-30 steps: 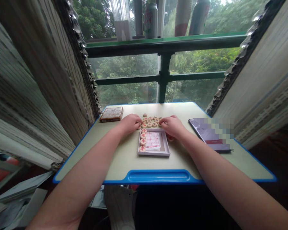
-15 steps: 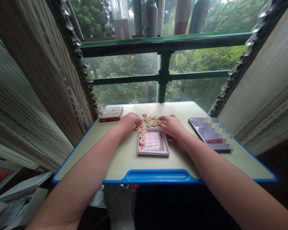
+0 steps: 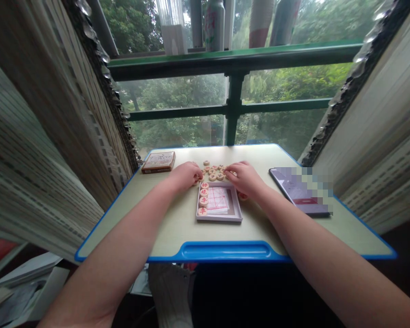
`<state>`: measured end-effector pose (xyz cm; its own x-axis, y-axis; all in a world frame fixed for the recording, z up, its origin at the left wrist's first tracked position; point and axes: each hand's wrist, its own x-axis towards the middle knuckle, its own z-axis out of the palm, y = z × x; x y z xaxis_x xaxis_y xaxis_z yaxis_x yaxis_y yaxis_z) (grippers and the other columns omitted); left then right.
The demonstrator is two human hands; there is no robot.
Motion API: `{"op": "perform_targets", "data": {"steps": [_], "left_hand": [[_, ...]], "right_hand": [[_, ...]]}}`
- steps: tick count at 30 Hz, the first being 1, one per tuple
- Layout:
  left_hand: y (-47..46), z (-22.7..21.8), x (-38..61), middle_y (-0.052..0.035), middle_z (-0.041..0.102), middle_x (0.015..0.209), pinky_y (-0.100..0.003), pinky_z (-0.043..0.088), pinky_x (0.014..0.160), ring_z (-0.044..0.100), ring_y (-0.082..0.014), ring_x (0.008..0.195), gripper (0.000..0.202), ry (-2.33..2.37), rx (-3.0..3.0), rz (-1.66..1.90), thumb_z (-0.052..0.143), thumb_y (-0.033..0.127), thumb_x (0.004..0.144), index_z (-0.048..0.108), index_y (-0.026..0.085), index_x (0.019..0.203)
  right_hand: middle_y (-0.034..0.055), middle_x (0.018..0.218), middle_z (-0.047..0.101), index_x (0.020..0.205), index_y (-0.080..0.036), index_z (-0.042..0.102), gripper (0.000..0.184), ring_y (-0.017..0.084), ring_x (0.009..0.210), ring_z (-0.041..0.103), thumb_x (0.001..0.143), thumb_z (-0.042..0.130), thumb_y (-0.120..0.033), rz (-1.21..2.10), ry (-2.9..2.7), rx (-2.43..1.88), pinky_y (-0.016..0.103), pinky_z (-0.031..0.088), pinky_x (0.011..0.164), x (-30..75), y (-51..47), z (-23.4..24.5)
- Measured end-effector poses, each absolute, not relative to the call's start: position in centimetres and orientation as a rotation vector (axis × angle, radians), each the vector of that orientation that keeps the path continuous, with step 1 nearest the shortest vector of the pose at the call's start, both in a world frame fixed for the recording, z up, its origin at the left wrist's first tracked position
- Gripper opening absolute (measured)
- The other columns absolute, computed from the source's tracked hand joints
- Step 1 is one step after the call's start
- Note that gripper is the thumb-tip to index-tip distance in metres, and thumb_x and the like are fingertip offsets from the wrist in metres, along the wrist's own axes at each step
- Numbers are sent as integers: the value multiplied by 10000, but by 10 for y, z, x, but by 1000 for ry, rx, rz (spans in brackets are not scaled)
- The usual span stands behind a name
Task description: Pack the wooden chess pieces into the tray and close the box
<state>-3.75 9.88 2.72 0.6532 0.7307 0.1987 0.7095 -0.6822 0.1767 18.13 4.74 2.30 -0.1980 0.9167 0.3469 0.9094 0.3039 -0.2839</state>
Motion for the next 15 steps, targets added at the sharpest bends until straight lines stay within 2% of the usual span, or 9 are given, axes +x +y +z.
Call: {"op": "perform_targets", "data": {"steps": [4, 9, 15], "left_hand": [[97, 25, -35, -53, 688, 850, -264, 466, 757, 605, -166, 797, 241, 1262, 2750, 431, 522, 87, 713, 719, 170, 824], [96, 24, -36, -77, 671, 890, -289, 442, 793, 586, -194, 871, 259, 1246, 2835, 437, 477, 247, 835, 722, 192, 899], [94, 26, -38, -67, 649, 940, -278, 430, 738, 589, -195, 867, 257, 1305, 2801, 374, 528, 355, 822, 729, 218, 904]], "right_hand": [[57, 940, 710, 917, -198, 722, 322, 202, 940, 544, 896, 429, -329, 64, -2175, -1582, 287, 379, 839, 181, 50, 21], [66, 917, 706, 929, -197, 722, 320, 199, 940, 551, 887, 433, -328, 94, -2070, -1678, 276, 391, 805, 181, 54, 21], [68, 909, 717, 898, -190, 727, 335, 226, 927, 554, 881, 414, -308, 41, -2007, -1751, 305, 398, 819, 183, 57, 19]]}}
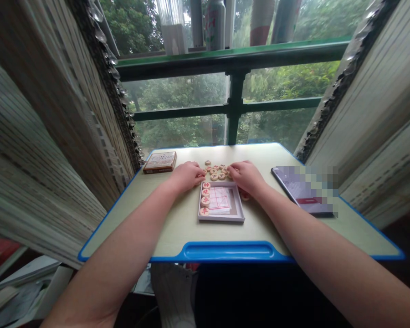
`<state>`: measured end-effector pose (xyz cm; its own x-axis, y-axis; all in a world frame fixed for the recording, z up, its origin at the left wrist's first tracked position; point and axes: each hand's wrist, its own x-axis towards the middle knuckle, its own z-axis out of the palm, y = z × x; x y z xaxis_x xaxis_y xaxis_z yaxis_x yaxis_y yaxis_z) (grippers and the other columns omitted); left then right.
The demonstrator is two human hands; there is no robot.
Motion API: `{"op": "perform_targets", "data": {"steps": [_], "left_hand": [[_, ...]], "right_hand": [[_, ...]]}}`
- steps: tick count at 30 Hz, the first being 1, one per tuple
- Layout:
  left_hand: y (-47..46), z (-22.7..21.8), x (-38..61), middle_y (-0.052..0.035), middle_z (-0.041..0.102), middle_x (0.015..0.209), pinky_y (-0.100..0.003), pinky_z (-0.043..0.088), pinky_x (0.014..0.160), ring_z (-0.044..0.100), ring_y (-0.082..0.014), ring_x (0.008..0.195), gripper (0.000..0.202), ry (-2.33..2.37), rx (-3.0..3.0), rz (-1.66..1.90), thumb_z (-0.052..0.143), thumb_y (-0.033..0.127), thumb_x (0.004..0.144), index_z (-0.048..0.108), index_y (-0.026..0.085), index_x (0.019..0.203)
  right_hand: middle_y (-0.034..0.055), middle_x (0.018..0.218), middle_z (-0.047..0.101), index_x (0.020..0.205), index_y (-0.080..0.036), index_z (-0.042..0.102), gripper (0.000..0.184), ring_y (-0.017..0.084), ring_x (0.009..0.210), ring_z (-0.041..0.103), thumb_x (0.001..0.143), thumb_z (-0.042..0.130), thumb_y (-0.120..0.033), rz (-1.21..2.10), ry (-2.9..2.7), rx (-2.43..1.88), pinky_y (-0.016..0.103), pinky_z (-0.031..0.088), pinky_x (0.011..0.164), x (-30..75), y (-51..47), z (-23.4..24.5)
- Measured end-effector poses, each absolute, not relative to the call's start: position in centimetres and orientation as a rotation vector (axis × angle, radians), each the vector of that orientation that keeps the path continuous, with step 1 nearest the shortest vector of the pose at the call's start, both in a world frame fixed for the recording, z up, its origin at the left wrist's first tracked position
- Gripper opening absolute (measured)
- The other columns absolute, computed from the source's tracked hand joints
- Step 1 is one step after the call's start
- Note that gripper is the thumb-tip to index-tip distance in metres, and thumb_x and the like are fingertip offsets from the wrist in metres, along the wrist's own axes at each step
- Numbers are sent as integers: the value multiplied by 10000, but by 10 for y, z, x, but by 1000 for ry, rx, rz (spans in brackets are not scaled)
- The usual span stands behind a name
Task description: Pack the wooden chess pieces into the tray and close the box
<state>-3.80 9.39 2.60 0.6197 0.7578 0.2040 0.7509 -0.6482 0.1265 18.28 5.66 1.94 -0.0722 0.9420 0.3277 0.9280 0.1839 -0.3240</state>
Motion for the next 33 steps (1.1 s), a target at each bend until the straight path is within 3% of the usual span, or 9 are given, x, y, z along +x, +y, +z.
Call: {"op": "perform_targets", "data": {"steps": [6, 11, 21, 33], "left_hand": [[93, 25, -37, -76, 636, 925, -288, 440, 762, 573, -218, 910, 291, 1419, 2788, 390, 559, 401, 800, 717, 220, 964], [93, 24, -38, -85, 615, 955, -302, 444, 788, 560, -236, 949, 336, 1489, 2778, 389, 561, 455, 785, 718, 217, 962], [101, 17, -36, -58, 628, 861, -271, 454, 735, 582, -168, 787, 241, 1313, 2728, 470, 527, 244, 787, 711, 186, 932], [102, 17, -37, -61, 640, 888, -276, 462, 755, 585, -169, 801, 259, 1262, 2753, 491, 542, 262, 786, 704, 175, 969]], "right_hand": [[66, 1002, 706, 991, -167, 702, 320, 194, 947, 590, 831, 428, -215, 109, -1710, -1750, 282, 409, 861, 195, 65, 16], [65, 946, 716, 929, -161, 717, 299, 191, 917, 603, 810, 445, -198, 111, -1700, -1713, 283, 415, 864, 196, 65, 15], [47, 882, 724, 861, -177, 732, 269, 217, 909, 570, 801, 471, -201, 83, -1771, -1702, 312, 408, 859, 190, 60, 18], [36, 871, 725, 838, -200, 730, 263, 218, 901, 552, 800, 470, -212, 67, -1821, -1628, 319, 398, 859, 187, 55, 20]]}}
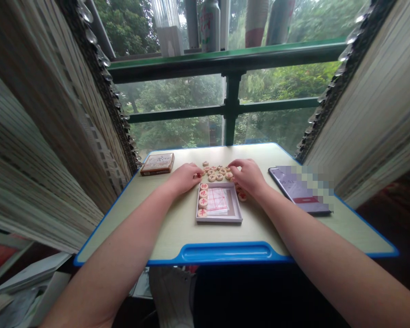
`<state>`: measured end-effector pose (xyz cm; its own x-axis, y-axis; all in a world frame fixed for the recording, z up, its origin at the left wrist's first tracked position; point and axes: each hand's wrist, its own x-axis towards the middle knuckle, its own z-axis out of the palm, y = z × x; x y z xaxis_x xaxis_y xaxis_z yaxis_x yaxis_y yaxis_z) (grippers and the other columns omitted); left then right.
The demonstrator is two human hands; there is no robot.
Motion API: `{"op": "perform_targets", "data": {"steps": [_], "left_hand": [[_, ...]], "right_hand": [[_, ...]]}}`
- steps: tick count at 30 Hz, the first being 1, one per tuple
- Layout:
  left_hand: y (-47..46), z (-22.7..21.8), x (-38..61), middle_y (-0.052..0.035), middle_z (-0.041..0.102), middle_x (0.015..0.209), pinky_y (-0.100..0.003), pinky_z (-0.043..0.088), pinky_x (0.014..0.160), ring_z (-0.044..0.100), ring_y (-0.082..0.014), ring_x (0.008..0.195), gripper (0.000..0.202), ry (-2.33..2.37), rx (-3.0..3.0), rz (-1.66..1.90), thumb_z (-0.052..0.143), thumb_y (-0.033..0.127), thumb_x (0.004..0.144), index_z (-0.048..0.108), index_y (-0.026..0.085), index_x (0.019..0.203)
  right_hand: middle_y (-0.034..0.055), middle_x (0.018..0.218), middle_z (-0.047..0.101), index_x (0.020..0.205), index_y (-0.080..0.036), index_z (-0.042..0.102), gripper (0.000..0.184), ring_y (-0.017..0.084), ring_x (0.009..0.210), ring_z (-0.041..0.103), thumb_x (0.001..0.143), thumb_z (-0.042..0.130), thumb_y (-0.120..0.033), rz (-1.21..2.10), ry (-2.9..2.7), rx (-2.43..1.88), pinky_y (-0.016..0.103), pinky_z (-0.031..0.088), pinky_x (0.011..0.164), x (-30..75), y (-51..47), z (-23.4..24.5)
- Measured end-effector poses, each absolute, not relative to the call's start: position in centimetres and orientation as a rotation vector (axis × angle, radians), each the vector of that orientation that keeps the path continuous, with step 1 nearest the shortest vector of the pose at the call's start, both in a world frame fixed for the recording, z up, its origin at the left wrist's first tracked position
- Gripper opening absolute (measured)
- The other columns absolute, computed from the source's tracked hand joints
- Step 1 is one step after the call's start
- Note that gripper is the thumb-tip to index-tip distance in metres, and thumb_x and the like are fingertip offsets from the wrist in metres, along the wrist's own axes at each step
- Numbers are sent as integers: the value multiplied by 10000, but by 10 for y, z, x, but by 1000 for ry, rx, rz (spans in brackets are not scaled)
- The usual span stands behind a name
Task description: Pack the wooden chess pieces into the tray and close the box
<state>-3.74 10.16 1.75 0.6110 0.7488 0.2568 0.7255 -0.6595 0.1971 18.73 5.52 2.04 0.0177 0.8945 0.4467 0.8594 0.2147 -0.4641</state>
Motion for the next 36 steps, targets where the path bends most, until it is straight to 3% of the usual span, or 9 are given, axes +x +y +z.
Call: {"op": "perform_targets", "data": {"steps": [10, 16, 22, 28, 32, 36], "left_hand": [[100, 20, -38, -70, 660, 886, -297, 460, 763, 591, -184, 799, 310, 1309, 2746, 424, 543, 308, 795, 676, 169, 1039], [98, 20, -38, -77, 669, 922, -300, 468, 777, 598, -191, 825, 326, 1310, 2741, 427, 535, 294, 791, 665, 160, 1059], [103, 18, -41, -70, 654, 1127, -329, 410, 944, 549, -216, 1036, 392, 1430, 2704, 458, 386, 266, 875, 619, 184, 1180], [101, 14, -36, -34, 659, 1144, -391, 398, 952, 527, -243, 1071, 367, 1508, 2660, 372, 369, 324, 893, 644, 277, 1131], [99, 14, -34, -76, 659, 1132, -427, 384, 965, 535, -258, 1097, 364, 1534, 2649, 410, 362, 310, 895, 640, 240, 1119], [103, 15, -38, -104, 644, 1154, -396, 412, 948, 547, -246, 1095, 370, 1552, 2625, 497, 377, 225, 872, 604, 187, 1161]], "right_hand": [[33, 1019, 691, 857, -271, 754, 244, 266, 984, 467, 772, 531, -322, 108, -1970, -1888, 362, 357, 873, 192, 59, 15], [81, 1042, 650, 965, -277, 736, 313, 303, 1013, 439, 765, 548, -429, 71, -1931, -1970, 381, 354, 870, 191, 61, 14], [89, 1041, 630, 948, -266, 740, 330, 269, 1015, 463, 772, 542, -463, 75, -1947, -1961, 362, 330, 916, 189, 66, 12], [102, 964, 650, 881, -219, 742, 290, 281, 985, 468, 723, 603, -419, 60, -1927, -1909, 369, 356, 885, 190, 65, 12], [81, 826, 673, 835, -193, 714, 191, 267, 949, 486, 726, 608, -308, 57, -1893, -1798, 354, 395, 827, 190, 65, 13], [51, 842, 669, 831, -186, 673, 134, 190, 815, 550, 770, 557, -212, 62, -1828, -1539, 314, 430, 771, 186, 55, 23]]}}
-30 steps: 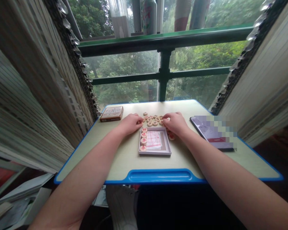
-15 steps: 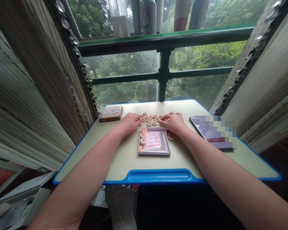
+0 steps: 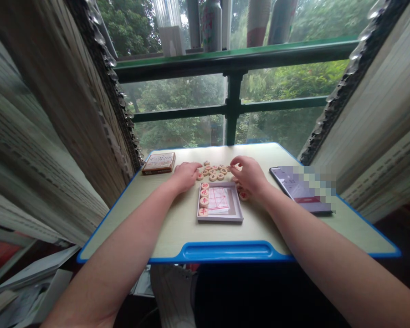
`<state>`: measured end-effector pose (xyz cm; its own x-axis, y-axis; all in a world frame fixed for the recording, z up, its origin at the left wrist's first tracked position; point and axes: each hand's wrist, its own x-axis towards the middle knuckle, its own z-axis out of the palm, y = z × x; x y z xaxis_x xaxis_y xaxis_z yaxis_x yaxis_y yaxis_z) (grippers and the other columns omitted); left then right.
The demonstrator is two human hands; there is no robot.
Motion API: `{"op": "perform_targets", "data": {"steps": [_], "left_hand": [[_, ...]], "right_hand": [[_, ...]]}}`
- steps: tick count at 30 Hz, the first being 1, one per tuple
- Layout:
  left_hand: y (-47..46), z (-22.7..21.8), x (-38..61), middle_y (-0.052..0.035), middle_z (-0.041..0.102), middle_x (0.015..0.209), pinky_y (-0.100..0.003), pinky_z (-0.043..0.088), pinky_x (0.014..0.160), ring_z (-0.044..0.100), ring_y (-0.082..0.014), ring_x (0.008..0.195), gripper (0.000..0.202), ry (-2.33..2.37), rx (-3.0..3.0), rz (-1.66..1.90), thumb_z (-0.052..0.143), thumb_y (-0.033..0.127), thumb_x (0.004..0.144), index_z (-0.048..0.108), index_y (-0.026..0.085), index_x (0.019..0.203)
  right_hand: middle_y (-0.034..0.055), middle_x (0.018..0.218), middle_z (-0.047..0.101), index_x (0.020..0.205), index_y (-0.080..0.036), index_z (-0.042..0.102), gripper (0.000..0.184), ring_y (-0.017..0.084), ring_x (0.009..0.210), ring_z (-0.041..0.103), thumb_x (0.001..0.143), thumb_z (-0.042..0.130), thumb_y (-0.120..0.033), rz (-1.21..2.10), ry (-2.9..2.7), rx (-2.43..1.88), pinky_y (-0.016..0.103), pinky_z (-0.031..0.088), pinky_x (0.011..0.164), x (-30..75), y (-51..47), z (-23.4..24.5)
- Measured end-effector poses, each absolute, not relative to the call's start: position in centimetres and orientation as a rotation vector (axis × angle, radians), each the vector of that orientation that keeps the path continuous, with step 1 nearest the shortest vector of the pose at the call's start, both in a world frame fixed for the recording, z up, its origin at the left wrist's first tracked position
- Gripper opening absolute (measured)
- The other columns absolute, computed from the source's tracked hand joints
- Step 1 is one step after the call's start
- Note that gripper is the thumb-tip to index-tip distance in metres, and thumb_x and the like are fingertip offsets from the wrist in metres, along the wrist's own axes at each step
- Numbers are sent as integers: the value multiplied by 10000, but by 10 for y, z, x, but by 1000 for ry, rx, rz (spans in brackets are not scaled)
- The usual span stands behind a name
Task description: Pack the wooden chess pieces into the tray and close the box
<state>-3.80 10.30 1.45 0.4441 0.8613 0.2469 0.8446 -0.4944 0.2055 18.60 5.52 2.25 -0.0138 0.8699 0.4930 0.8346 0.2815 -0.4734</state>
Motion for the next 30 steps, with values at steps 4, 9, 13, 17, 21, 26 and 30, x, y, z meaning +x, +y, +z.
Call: {"op": "perform_targets", "data": {"steps": [4, 9, 13, 17, 21, 26, 30], "left_hand": [[107, 15, -44, -108, 654, 1120, -340, 430, 935, 566, -225, 1077, 393, 1551, 2668, 459, 390, 162, 833, 607, 165, 1161], [108, 16, -45, -90, 668, 1096, -350, 414, 963, 551, -226, 1082, 414, 1565, 2720, 496, 426, 106, 769, 644, 169, 1114], [105, 23, -41, -52, 686, 1045, -337, 420, 957, 557, -212, 1033, 412, 1437, 2758, 614, 449, 59, 685, 703, 178, 987], [96, 28, -35, -44, 703, 942, -335, 437, 913, 584, -200, 921, 289, 1220, 2784, 558, 481, 159, 740, 736, 189, 872], [90, 27, -32, -58, 702, 903, -325, 444, 876, 586, -198, 879, 267, 1073, 2799, 488, 506, 284, 786, 743, 187, 711], [91, 24, -32, -59, 702, 907, -315, 448, 869, 589, -191, 877, 260, 1069, 2737, 517, 531, 291, 777, 739, 183, 665], [92, 26, -34, -70, 703, 911, -312, 457, 849, 600, -186, 858, 269, 1057, 2751, 477, 519, 279, 782, 734, 170, 665]], "right_hand": [[43, 823, 645, 924, -167, 667, 178, 127, 674, 569, 785, 582, -241, 271, -1879, -1172, 258, 463, 664, 180, 36, 38], [44, 818, 623, 878, -167, 714, 164, 106, 634, 569, 773, 591, -200, 376, -1931, -1079, 250, 482, 653, 178, 27, 42], [52, 859, 629, 860, -168, 724, 176, 124, 711, 614, 765, 578, -145, 519, -1890, -1118, 260, 502, 706, 177, 32, 36], [56, 878, 625, 943, -167, 716, 206, 140, 766, 625, 775, 598, -191, 612, -1830, -1157, 280, 507, 754, 174, 37, 31], [58, 898, 610, 1007, -185, 710, 254, 137, 791, 619, 793, 573, -195, 610, -1793, -1174, 286, 500, 780, 173, 38, 32], [59, 873, 667, 915, -164, 728, 228, 137, 744, 621, 755, 567, -172, 797, -1669, -1220, 262, 502, 693, 174, 35, 38], [24, 721, 683, 853, -169, 734, 224, 131, 617, 586, 734, 546, -148, 867, -1823, -1399, 237, 457, 557, 173, 28, 40]]}}
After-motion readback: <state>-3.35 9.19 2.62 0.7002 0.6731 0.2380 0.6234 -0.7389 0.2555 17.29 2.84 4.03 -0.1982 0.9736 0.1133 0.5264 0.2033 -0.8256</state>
